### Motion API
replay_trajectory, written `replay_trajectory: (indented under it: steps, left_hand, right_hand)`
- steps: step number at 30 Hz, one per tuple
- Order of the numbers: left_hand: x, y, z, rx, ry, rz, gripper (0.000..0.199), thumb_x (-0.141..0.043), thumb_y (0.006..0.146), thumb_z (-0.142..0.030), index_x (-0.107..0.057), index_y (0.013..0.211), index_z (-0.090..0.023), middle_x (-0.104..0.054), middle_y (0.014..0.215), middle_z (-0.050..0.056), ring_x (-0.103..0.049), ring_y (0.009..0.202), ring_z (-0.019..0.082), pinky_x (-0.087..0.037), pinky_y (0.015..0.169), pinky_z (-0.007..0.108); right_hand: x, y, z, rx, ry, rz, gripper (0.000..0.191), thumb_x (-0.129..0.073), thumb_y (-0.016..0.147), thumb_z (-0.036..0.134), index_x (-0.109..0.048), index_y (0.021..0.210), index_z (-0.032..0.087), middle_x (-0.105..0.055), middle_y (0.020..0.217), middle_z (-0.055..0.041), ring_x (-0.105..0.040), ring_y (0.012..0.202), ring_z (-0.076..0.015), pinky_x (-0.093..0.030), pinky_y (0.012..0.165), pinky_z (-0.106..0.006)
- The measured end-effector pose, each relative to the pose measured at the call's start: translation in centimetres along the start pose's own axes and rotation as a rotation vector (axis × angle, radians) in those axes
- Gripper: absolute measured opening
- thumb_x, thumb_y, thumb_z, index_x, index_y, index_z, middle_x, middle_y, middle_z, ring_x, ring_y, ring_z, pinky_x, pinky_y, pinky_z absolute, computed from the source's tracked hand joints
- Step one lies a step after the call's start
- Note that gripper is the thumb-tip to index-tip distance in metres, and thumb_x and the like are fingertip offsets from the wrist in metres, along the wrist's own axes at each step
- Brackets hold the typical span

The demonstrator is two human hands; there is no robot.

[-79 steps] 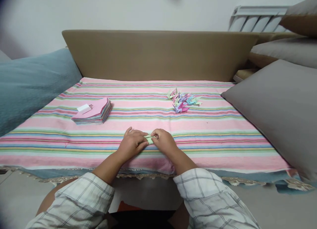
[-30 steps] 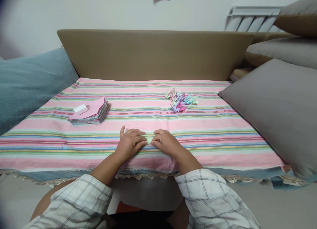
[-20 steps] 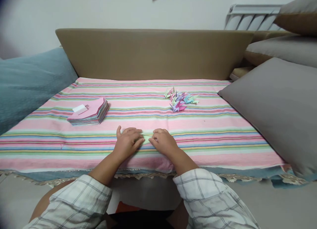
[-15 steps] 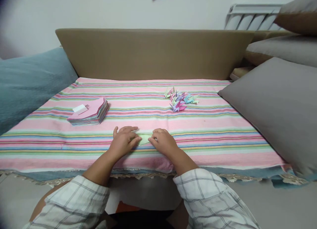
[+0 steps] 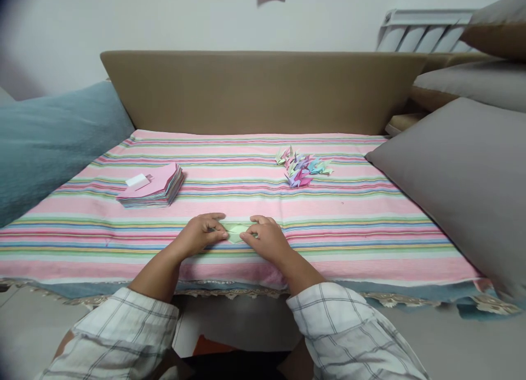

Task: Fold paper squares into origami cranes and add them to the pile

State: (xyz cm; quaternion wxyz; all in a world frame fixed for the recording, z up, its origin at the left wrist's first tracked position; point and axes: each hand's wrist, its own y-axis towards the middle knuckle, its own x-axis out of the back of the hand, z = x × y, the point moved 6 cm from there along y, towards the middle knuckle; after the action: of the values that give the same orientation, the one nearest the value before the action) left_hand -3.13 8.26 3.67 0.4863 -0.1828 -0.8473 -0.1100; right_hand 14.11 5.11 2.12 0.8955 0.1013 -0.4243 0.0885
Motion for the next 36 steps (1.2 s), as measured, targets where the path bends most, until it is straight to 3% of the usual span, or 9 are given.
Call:
replay_trajectory:
  steps: [6, 13, 21, 28, 36]
  left_hand:
    - [-0.1, 0.1, 0.2, -0.012, -0.032, 0.015, 0.015, -0.064, 0.074, -0.039, -0.073, 0.074, -0.027, -0.069, 0.104, 0.001, -0.051, 0.117, 0.021, -0.039, 0.096, 0.033]
    - [0.3, 0.2, 0.1, -0.001, 0.037, -0.020, 0.018, -0.068, 0.069, -0.040, -0.070, 0.066, -0.022, -0.069, 0.104, 0.005, -0.054, 0.114, 0.022, -0.043, 0.089, 0.030]
    - [0.6, 0.2, 0.5, 0.015, 0.147, -0.040, 0.021, -0.063, 0.072, -0.041, -0.070, 0.064, -0.023, -0.071, 0.096, 0.004, -0.055, 0.111, 0.023, -0.043, 0.087, 0.030]
    - [0.3, 0.1, 0.3, 0.028, 0.280, -0.087, 0.020, -0.066, 0.071, -0.040, -0.071, 0.064, -0.022, -0.066, 0.111, 0.004, -0.057, 0.105, 0.024, -0.042, 0.089, 0.033]
    - [-0.2, 0.2, 0.1, -0.054, 0.322, -0.087, 0.016, -0.067, 0.072, -0.038, -0.072, 0.070, -0.023, -0.065, 0.114, 0.004, -0.057, 0.104, 0.025, -0.040, 0.091, 0.037]
  right_hand:
    - [-0.3, 0.1, 0.1, -0.066, 0.011, -0.011, 0.020, -0.062, 0.076, 0.042, -0.073, 0.079, 0.026, -0.053, 0.126, -0.0059, -0.048, 0.116, -0.0244, -0.035, 0.097, -0.040]
    - [-0.2, 0.3, 0.7, -0.088, -0.076, -0.055, 0.033, -0.052, 0.082, 0.048, -0.074, 0.076, 0.025, -0.055, 0.125, -0.0062, -0.050, 0.113, -0.0229, -0.037, 0.095, -0.037]
    - [-0.2, 0.3, 1.3, -0.095, -0.190, -0.104, 0.028, -0.054, 0.081, 0.044, -0.074, 0.077, 0.024, -0.058, 0.122, -0.0052, -0.054, 0.105, -0.0222, -0.041, 0.090, -0.034]
    - [-0.6, 0.4, 1.7, -0.057, -0.311, -0.099, 0.025, -0.057, 0.080, 0.042, -0.073, 0.080, 0.023, -0.060, 0.117, -0.0037, -0.054, 0.101, -0.0236, -0.043, 0.085, -0.035]
    - [-0.7, 0.5, 1.8, -0.051, -0.333, -0.078, 0.023, -0.058, 0.079, 0.042, -0.073, 0.080, 0.024, -0.059, 0.118, -0.0036, -0.054, 0.100, -0.0240, -0.044, 0.082, -0.035]
